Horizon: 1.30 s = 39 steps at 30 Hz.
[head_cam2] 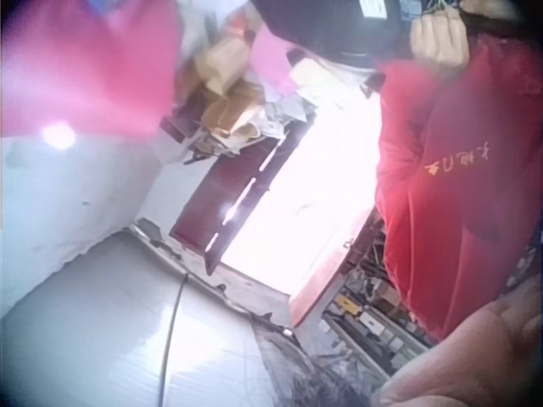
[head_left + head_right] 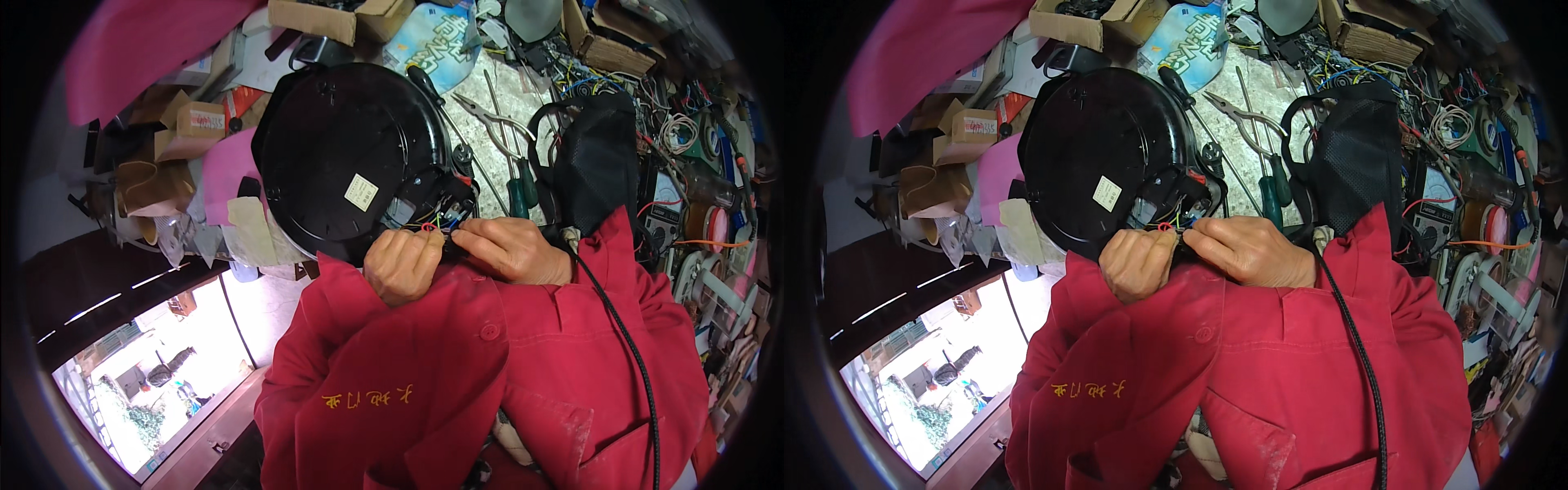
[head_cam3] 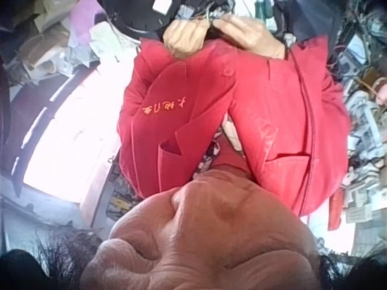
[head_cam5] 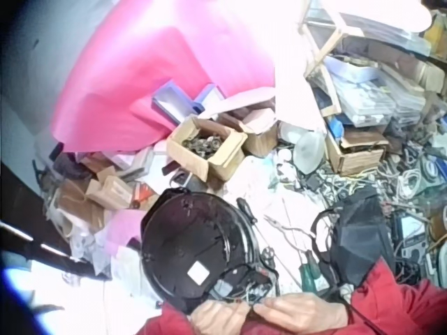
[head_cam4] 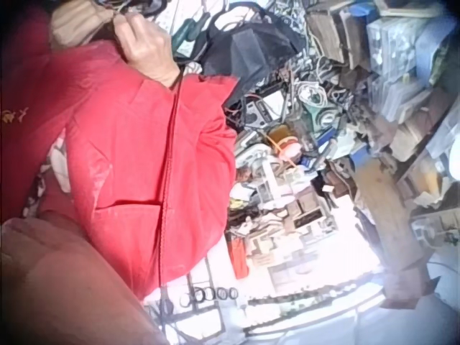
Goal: The person works on the underside of a black circular appliance, using pliers and a screwdriver to strip, twist, and connect wires. They repeatedly adjust wire positions and tighten connections while handling the device and tools.
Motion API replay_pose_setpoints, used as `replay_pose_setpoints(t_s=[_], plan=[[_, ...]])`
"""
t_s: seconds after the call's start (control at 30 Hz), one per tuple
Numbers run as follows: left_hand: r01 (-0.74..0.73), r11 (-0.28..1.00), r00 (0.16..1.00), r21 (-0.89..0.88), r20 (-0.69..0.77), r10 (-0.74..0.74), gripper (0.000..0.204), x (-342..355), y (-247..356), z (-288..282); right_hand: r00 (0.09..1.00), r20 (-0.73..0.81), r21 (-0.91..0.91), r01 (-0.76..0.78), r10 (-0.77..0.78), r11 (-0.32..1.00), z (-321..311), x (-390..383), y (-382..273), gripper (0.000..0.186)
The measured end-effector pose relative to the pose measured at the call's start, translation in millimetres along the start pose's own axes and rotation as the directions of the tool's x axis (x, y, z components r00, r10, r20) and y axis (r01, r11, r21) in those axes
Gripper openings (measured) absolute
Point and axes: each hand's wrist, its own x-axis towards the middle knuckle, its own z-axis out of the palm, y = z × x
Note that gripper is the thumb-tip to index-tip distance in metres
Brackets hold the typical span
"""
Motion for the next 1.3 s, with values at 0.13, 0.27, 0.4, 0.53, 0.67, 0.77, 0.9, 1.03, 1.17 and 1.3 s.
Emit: replay_pose_setpoints(t_s=[0.13, 0.27, 0.4, 0.53, 0.67, 0.77, 0.9, 1.03, 1.17, 1.3], plan=[[0.018, 1.0, 0.999, -0.007, -0.038, -0.019, 0.015, -2, 2, 1, 1.0, 0.016, -0.016, 0.003, -0.003, 1.0, -2, 0, -2, 0.031], [0.021, 1.0, 0.999, 0.012, -0.031, -0.021, 0.016, -4, 1, -1, 1.0, 0.001, -0.019, 0.0, 0.0, 1.0, -2, -1, -3, 0.031], [-0.01, 1.0, 1.0, 0.0, -0.02, 0.01, 0.019, -6, -1, 0, 1.0, 0.016, -0.004, -0.022, 0.022, 1.0, -3, -2, -3, 0.031], [-0.023, 1.0, 1.0, -0.006, -0.019, 0.023, 0.021, -6, -1, 1, 0.999, 0.012, -0.006, -0.03, 0.03, 1.0, -2, -2, -3, 0.032], [-0.048, 0.999, 0.998, -0.004, -0.038, 0.048, 0.022, -6, -1, 3, 0.999, 0.016, 0.008, -0.034, 0.034, 0.999, -2, -2, -4, 0.033], [-0.069, 0.998, 0.997, -0.005, -0.032, 0.069, 0.022, -3, -1, 2, 0.999, 0.024, 0.02, -0.037, 0.036, 0.999, -3, -2, -5, 0.033], [-0.037, 0.999, 0.999, -0.023, -0.013, 0.037, 0.019, -1, -1, 1, 0.999, 0.006, 0.03, -0.049, 0.049, 0.998, -1, -3, -5, 0.034], [0.041, 0.996, 0.999, -0.076, -0.005, -0.042, 0.018, 3, -3, -2, 0.996, -0.011, 0.031, -0.084, 0.084, 0.996, -6, 7, -7, 0.038], [0.153, 0.978, 0.988, -0.14, 0.054, -0.146, 0.021, 7, -5, -11, 0.982, 0.053, 0.047, -0.182, 0.18, 0.982, -15, 10, -6, 0.044], [0.309, 0.926, 0.948, -0.216, -0.01, -0.318, 0.02, 11, -17, -27, 0.962, 0.039, 0.089, -0.272, 0.269, 0.958, -24, 13, -2, 0.049]])
